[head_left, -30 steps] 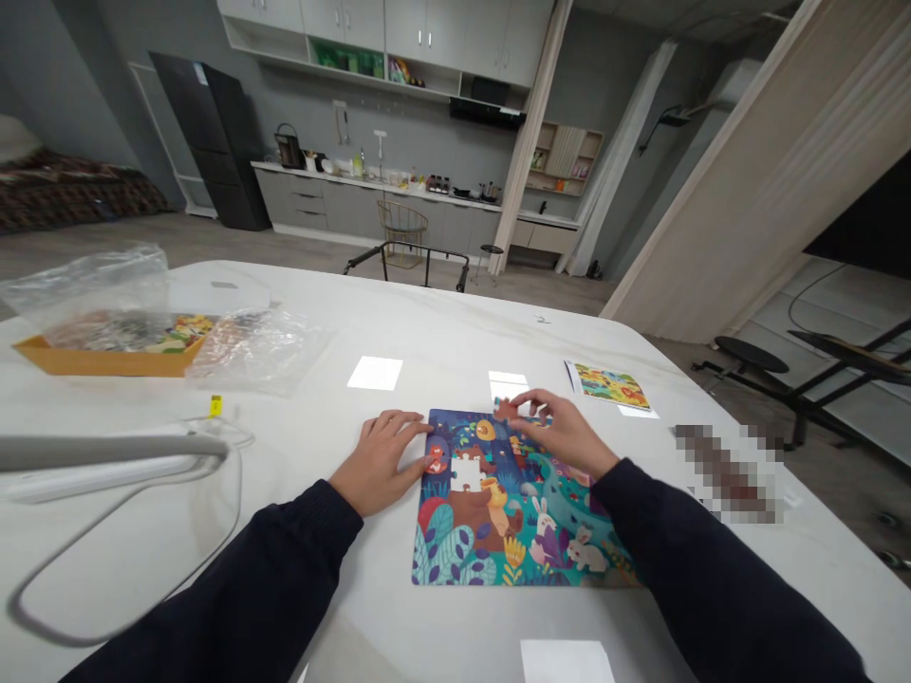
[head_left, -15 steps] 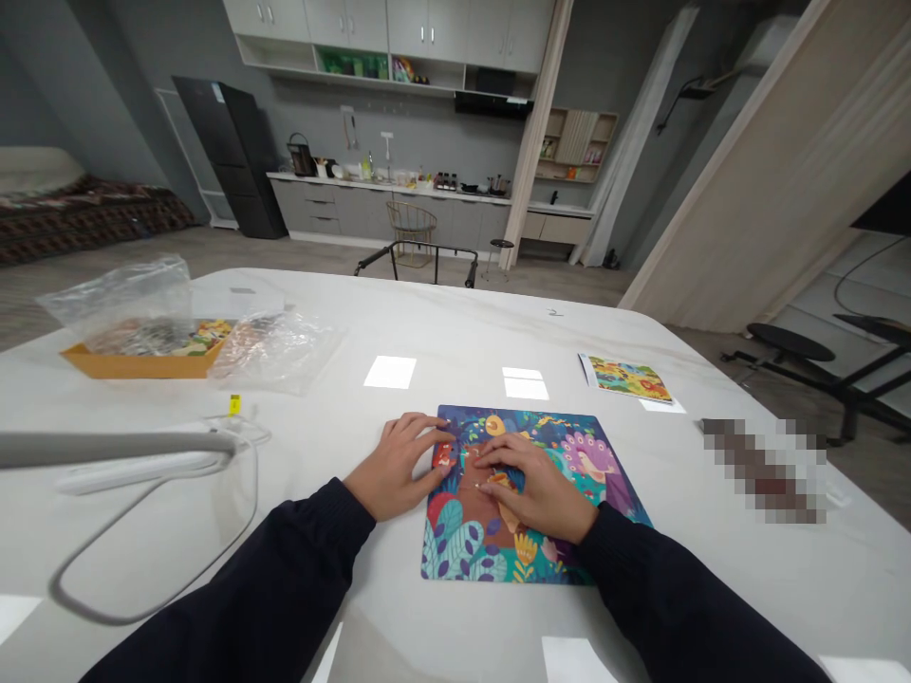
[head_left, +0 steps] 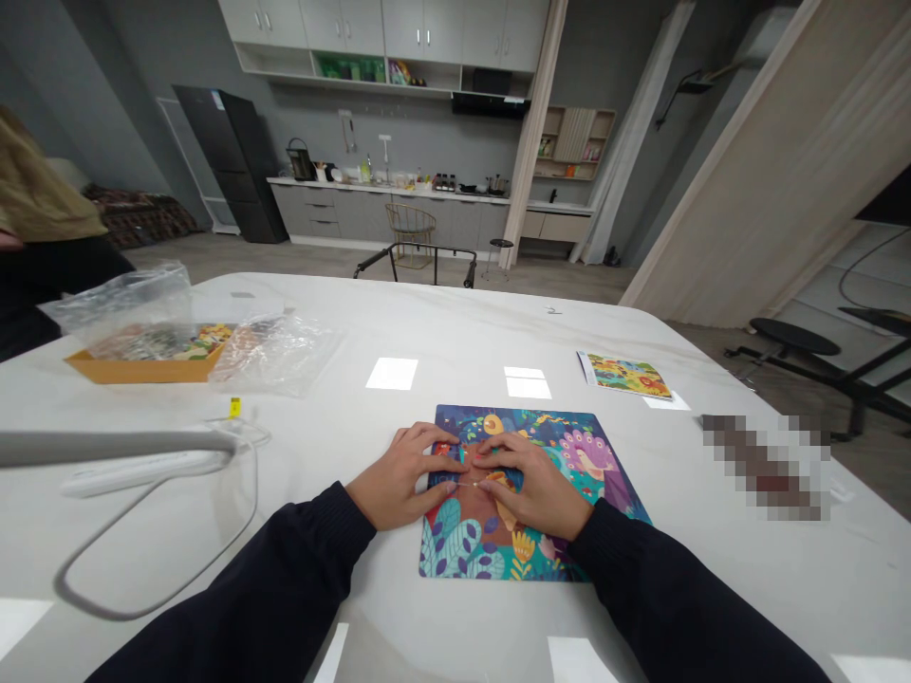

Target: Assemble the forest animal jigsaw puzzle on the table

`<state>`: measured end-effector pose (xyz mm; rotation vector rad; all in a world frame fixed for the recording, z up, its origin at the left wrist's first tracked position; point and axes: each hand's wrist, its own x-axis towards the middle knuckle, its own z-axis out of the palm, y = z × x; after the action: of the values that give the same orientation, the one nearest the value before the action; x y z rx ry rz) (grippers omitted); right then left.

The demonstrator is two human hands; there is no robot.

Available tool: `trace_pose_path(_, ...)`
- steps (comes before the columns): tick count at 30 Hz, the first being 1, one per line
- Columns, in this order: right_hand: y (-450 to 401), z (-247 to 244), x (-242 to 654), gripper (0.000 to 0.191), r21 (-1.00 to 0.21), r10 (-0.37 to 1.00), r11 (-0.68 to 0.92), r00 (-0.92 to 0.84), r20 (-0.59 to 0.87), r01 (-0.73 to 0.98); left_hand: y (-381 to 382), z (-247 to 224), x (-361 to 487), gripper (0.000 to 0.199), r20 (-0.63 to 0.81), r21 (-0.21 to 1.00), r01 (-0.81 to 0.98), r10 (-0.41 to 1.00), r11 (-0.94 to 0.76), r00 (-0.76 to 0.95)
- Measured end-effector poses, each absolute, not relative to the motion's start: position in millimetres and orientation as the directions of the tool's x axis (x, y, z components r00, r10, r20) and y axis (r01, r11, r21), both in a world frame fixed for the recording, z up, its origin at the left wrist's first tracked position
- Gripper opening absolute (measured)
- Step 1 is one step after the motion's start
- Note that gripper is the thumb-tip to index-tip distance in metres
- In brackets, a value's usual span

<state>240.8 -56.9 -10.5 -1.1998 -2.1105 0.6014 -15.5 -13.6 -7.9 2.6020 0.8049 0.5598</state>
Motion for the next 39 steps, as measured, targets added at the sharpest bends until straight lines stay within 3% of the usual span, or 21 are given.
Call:
trace_pose_path(13,-57,-7,243,0.023,-0.588,0.835,0.544,-0.458,0.306,0.599,-16,-3,-14,0.033,0.237,0.422,0.476,0.600,-0.772,0.764)
trace_pose_path(19,-54,-4,239,0.030,-0.614,0.847,0.526,-0.429,0.315,0.588,-19,3,-12,0.031,0.226,0.404,0.458,0.572,-0.792,0.789)
trace_pose_path(21,-48,3,256,0.035,-0.614,0.886,0.463,-0.349,0.305,0.639,-18,0,-13,0.042,0.234,0.431,0.472,0.600,-0.769,0.765)
trace_pose_path(24,-39,13,315,0.031,-0.573,0.947,0.289,-0.141,0.289,0.767,-15,-8,-16,0.078,0.218,0.467,0.545,0.687,-0.697,0.693)
trace_pose_path(27,-40,13,387,0.044,-0.578,0.984,0.117,-0.014,0.180,0.808,-10,-15,-19,0.095,0.179,0.454,0.608,0.735,-0.651,0.654)
trace_pose_path(30,-49,2,430,0.070,-0.644,0.995,0.103,-0.073,0.072,0.758,-2,-19,-25,0.099,0.157,0.437,0.635,0.749,-0.637,0.643)
trace_pose_path(32,-53,-6,434,0.077,-0.695,0.993,0.103,-0.115,0.029,0.712,4,-19,-30,0.100,0.155,0.427,0.647,0.755,-0.632,0.637)
trace_pose_path(39,-45,-15,401,0.075,-0.857,0.980,0.122,-0.197,0.024,0.501,16,-14,-44,0.094,0.163,0.424,0.643,0.753,-0.637,0.638)
